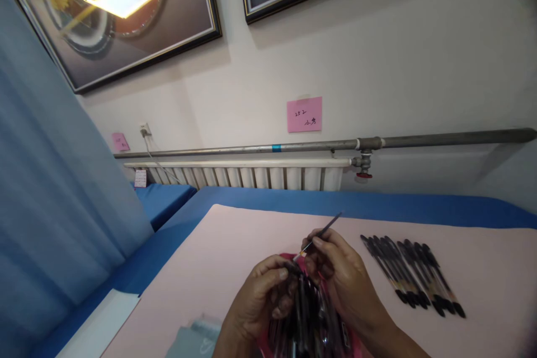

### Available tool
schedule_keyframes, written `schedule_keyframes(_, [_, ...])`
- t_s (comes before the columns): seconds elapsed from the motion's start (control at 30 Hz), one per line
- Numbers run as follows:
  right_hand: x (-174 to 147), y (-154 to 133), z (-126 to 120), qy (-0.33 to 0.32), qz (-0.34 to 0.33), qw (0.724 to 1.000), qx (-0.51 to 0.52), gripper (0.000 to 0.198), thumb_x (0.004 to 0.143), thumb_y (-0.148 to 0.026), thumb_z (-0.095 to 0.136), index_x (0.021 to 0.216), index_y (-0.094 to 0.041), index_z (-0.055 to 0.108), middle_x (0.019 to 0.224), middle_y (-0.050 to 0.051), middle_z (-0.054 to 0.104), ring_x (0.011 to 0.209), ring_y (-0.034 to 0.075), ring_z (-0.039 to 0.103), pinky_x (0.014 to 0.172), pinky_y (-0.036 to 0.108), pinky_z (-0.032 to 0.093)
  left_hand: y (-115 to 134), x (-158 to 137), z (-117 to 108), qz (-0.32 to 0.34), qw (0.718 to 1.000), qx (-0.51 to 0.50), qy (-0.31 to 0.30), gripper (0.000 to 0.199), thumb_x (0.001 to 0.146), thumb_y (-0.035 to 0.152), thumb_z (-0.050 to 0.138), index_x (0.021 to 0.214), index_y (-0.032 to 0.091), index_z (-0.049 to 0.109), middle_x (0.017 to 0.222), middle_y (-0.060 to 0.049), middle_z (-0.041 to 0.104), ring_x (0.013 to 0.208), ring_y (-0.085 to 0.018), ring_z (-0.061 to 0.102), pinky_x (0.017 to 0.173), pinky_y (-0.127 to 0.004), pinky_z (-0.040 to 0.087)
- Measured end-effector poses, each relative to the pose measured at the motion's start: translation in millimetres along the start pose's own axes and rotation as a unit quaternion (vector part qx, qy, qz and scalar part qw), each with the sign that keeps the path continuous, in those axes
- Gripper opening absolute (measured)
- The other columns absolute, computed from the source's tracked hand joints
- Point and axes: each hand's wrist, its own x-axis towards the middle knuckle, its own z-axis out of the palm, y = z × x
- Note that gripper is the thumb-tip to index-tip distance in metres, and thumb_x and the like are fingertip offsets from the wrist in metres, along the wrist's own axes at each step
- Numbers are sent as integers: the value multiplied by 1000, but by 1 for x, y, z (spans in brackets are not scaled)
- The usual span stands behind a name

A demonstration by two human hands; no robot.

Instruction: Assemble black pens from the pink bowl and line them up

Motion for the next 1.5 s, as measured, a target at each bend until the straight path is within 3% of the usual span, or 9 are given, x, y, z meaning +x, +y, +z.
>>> schedule_keyframes(0.53, [0, 1, -4, -16, 2, 1000, -13, 9, 79, -28, 55, 78, -19, 54, 62, -3, 56, 46, 8, 46, 42, 19, 35, 0, -1, -1, -2, 1000, 5, -2, 18, 68, 24, 64, 80, 13, 55, 57, 1, 55, 34, -2, 40, 30, -13, 16])
schedule_keyframes(0.77, [-1, -11, -2, -25, -36, 988, -149, 11, 79, -30, 51, 75, -20, 52, 56, -4, 53, 47, 10, 47, 47, 21, 37, 0, 0, -1, -5, 1000, 7, 4, 18, 68, 23, 64, 79, 13, 55, 57, 1, 56, 34, -2, 40, 30, -14, 14])
schedule_keyframes(1.07, [2, -8, 0, -78, 11, 967, -244, 16, 77, -31, 53, 65, -20, 51, 47, -8, 45, 41, 9, 41, 44, 21, 35, 1, 1, 0, -10, 999, 20, 41, 22, 67, 26, 65, 81, 15, 52, 57, 3, 53, 33, -1, 38, 31, -14, 13])
schedule_keyframes(1.23, [4, -7, -3, -29, 9, 973, -229, 17, 77, -35, 51, 82, -20, 55, 50, -7, 48, 45, 10, 44, 46, 21, 37, 1, 1, -1, -12, 999, 26, 31, 18, 70, 25, 61, 80, 14, 51, 57, 3, 53, 34, -2, 39, 31, -14, 12])
schedule_keyframes(1.5, [4, 0, -3, -22, 22, 977, -211, 12, 77, -32, 53, 75, -20, 54, 48, -8, 46, 43, 7, 40, 42, 18, 33, -2, 2, -4, -6, 999, 33, 34, 20, 70, 25, 61, 82, 14, 51, 57, 3, 53, 33, -1, 38, 32, -15, 13])
